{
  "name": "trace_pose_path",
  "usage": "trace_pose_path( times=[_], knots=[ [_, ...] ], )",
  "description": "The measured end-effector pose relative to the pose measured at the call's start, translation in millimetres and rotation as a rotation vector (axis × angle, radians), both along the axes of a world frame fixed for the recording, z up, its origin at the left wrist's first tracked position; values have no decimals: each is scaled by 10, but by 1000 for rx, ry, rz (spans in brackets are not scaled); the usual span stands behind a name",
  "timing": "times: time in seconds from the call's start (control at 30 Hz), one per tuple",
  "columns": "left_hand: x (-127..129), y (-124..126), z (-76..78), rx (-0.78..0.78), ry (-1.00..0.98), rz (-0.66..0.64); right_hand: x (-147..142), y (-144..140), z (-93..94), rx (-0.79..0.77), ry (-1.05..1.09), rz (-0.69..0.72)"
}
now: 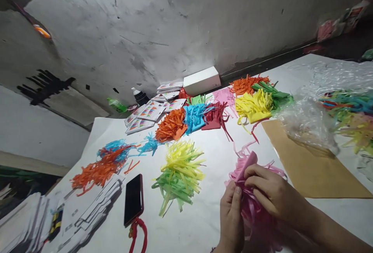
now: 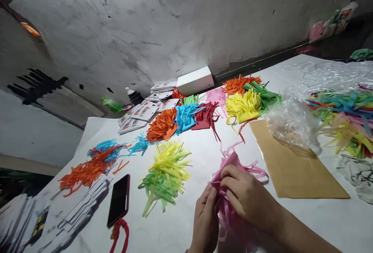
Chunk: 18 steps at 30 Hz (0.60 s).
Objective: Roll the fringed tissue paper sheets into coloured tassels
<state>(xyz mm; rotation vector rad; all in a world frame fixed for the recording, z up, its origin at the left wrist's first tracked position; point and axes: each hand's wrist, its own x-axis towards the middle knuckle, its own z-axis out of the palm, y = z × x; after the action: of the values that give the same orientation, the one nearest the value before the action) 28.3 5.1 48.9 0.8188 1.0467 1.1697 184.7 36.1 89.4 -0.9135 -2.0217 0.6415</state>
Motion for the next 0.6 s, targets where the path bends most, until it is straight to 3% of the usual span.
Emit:
trace_pose_path(
  times=[0.13, 0.33, 0.6],
  knots=[
    [-3, -7, 5, 45, 45, -8, -11, -32, 1, 34, -102, -38],
    [-24, -44, -109, -42, 96, 54, -48, -77, -79, 140, -191, -104],
    [-64, -66, -182, -31, 178, 72, -65, -49, -59, 60, -134, -103]
  ],
)
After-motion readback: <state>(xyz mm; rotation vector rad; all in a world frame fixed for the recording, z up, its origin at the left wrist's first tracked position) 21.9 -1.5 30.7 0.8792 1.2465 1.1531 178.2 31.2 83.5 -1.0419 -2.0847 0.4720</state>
